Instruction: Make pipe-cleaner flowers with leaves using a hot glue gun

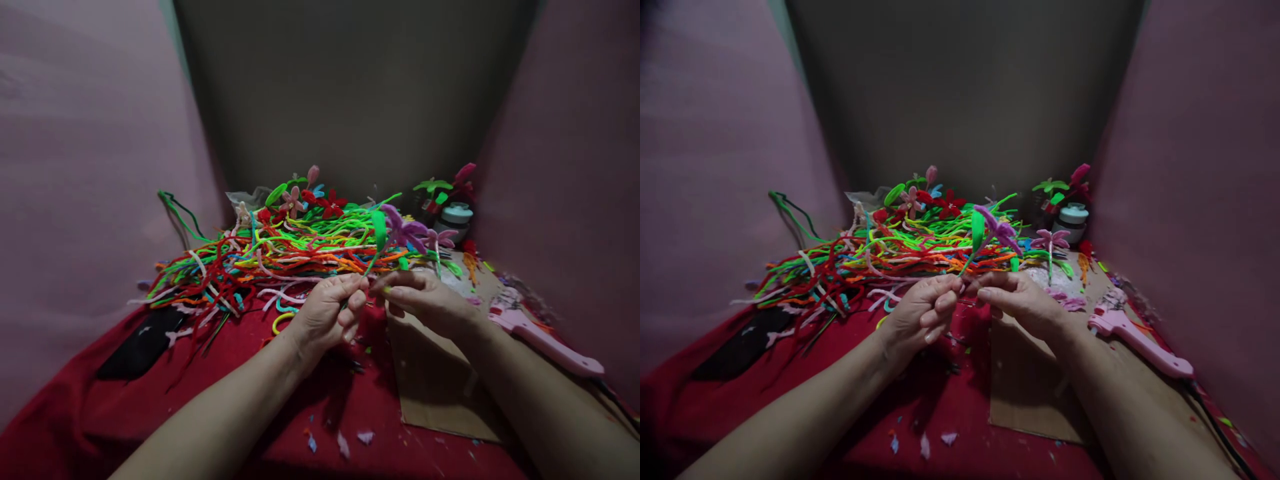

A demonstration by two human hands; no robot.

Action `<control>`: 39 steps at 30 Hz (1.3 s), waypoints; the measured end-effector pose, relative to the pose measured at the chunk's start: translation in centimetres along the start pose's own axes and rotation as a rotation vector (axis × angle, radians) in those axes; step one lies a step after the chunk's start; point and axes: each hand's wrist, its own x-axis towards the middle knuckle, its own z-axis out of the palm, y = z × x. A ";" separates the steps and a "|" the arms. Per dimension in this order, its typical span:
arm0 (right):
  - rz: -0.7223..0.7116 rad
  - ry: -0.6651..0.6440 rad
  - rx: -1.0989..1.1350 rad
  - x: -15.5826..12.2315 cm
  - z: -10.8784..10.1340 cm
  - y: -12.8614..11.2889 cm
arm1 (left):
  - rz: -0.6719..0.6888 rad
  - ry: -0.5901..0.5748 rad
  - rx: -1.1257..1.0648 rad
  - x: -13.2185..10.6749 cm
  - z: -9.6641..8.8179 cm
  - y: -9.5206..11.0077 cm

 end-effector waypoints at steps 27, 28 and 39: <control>0.207 0.141 -0.052 -0.7 0.9 1.0 | -0.010 -0.041 2.010 -7.0 -3.8 3.3; 0.201 0.138 -0.070 -0.7 0.9 1.0 | -0.007 -0.059 2.046 -7.1 -3.9 3.2; 0.167 0.098 -0.018 -0.5 0.2 1.9 | 0.069 -0.228 2.072 -8.3 -4.2 2.9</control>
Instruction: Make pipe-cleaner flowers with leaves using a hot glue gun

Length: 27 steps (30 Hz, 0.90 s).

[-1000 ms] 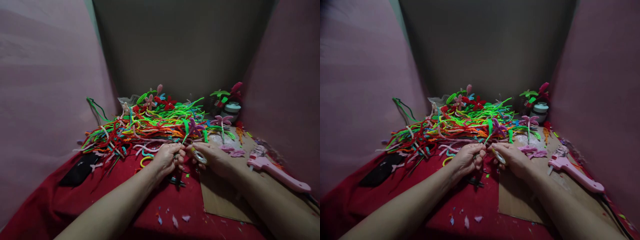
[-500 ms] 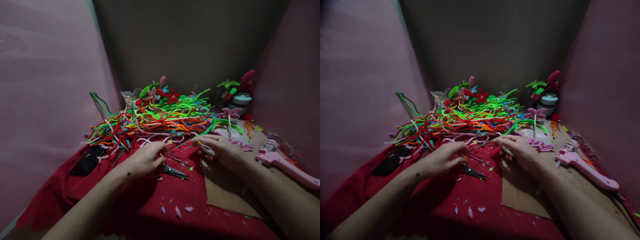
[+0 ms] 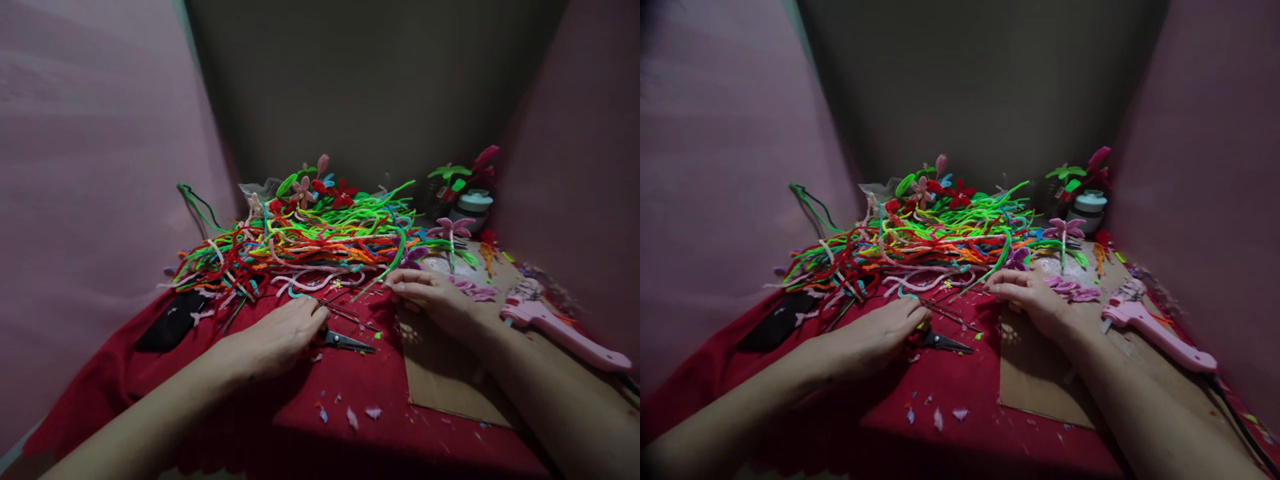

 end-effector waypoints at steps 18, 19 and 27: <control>-0.081 -0.034 -0.047 0.1 -0.2 -0.1 | -0.249 -0.201 -0.726 -0.7 -2.9 3.8; -0.083 -0.035 -0.050 0.1 -0.2 -0.1 | -0.243 -0.193 -0.682 -0.3 -3.0 4.1; -0.091 -0.057 -0.067 0.0 0.0 -0.3 | -0.253 -0.209 -0.547 2.6 -3.2 4.1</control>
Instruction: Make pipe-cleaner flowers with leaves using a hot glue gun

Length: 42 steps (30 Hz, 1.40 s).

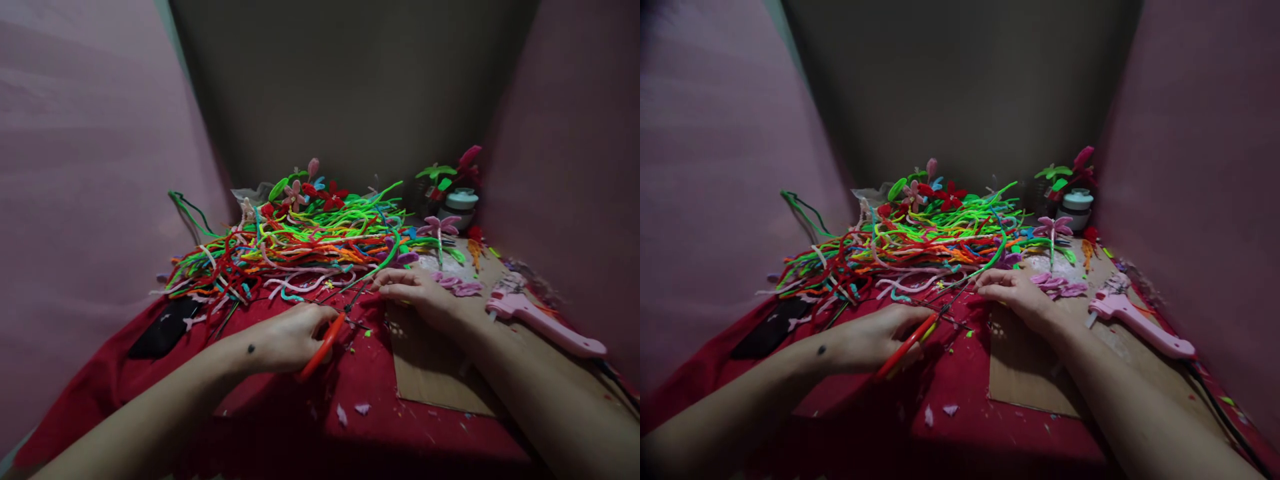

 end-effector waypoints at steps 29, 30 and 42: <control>-0.002 -0.019 -0.039 -0.1 0.1 -1.0 | 0.044 -0.007 0.027 0.0 -0.5 0.7; 0.003 -0.021 -0.035 -0.1 0.2 -1.1 | 0.048 0.001 0.015 -0.1 -0.5 0.7; 0.002 -0.037 -0.068 -0.2 0.1 -1.3 | 0.053 0.038 0.088 1.1 -0.3 0.2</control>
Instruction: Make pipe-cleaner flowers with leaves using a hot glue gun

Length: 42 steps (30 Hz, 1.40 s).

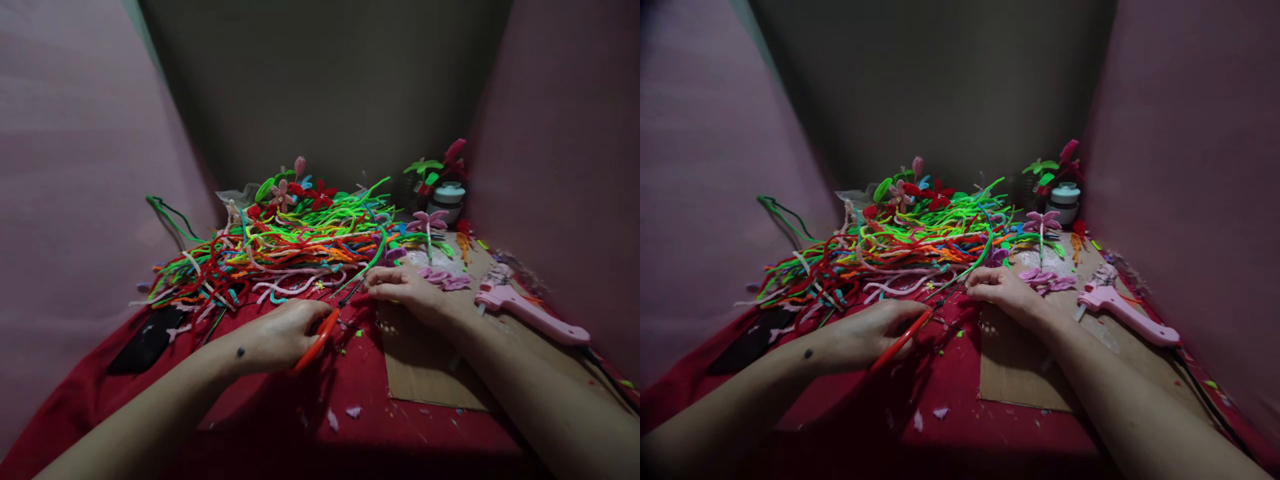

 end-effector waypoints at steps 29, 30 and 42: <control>-0.064 0.004 0.097 0.4 -0.6 0.9 | 0.024 0.168 0.471 -0.5 -1.7 -0.2; -0.063 0.001 0.099 0.3 -0.6 0.8 | 0.017 0.266 0.418 -0.1 -2.1 0.2; 0.038 -0.196 0.301 -0.2 -0.4 1.1 | 0.238 0.442 -0.486 3.8 1.4 0.4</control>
